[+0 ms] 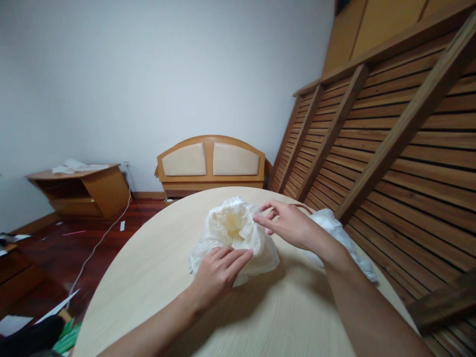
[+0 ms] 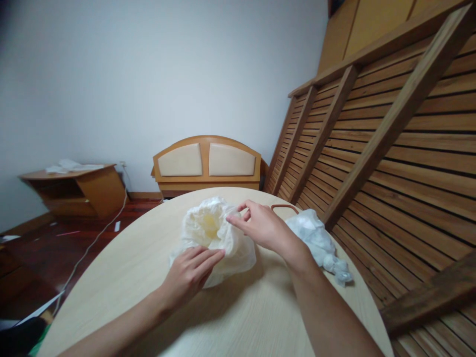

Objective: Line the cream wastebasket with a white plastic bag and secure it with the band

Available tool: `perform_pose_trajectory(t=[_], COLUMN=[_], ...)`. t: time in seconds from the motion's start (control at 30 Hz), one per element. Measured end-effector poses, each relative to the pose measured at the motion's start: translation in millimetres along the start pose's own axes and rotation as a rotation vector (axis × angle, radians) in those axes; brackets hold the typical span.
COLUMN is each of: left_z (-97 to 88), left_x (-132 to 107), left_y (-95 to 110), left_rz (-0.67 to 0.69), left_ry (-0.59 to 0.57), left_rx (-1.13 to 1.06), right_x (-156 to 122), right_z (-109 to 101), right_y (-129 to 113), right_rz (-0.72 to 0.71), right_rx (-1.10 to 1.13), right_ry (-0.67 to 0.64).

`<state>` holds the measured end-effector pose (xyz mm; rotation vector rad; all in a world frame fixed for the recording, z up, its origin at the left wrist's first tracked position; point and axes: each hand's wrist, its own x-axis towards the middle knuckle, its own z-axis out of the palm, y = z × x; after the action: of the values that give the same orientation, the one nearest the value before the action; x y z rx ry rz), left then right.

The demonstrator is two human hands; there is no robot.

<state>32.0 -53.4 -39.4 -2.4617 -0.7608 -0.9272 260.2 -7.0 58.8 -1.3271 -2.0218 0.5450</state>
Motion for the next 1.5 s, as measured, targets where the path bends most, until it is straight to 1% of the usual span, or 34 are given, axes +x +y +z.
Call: perform_pose_trajectory(t=[0.07,0.13,0.2,0.3,0.37,0.53,0.63,0.73,0.8,0.9,1.0,1.13,1.2,1.27,1.37,1.5], left_z=[1.5,2.4,2.4,1.0,-0.3,-3.2,-4.4,-5.0,-4.9,-4.5,-4.3,-5.5,-6.6,-7.4,-7.0,-6.1], left_x=[-1,-1,-1,1,1,3,4,4,4,3,3,2,2,1,1,1], left_y=[0,0,1,2,3,3,3,3,4,5,5,3,2,0,-2,0], left_rz=[0.004,0.001,-0.003,0.010,0.027,0.120,0.185,0.224,0.243,0.282,0.299,0.292,0.245,0.169,0.086,0.061], left_ry=[-0.008,-0.013,-0.006,0.022,0.027,-0.011,-0.053,-0.097,-0.107,-0.111,-0.119,-0.081,-0.039,-0.002,0.014,0.004], left_rx=[0.003,-0.004,-0.018,-0.037,-0.034,-0.010,-0.006,-0.001,-0.008,-0.030,-0.044,-0.036,-0.019,0.013,0.034,0.013], right_x=[0,3,5,5,2,-5,-3,0,2,2,4,5,5,4,4,4], right_z=[4,6,5,2,1,6,9,10,10,12,12,10,7,4,1,3], right_y=[1,1,-1,-4,-6,-18,-20,-16,-13,-12,-12,-9,-7,-5,-3,-2], right_rz=[-0.030,-0.047,-0.038,0.013,0.021,-0.076,-0.115,-0.236,-0.315,-0.356,-0.372,-0.393,-0.357,-0.309,-0.256,-0.202], right_rx=[0.087,0.139,0.131,0.058,0.017,-0.118,-0.192,-0.188,-0.160,-0.126,-0.124,-0.121,-0.128,-0.158,-0.221,-0.275], right_ry=[-0.069,-0.083,-0.039,0.046,0.051,0.010,0.044,0.051,-0.004,-0.082,-0.093,-0.095,-0.110,-0.104,-0.051,0.043])
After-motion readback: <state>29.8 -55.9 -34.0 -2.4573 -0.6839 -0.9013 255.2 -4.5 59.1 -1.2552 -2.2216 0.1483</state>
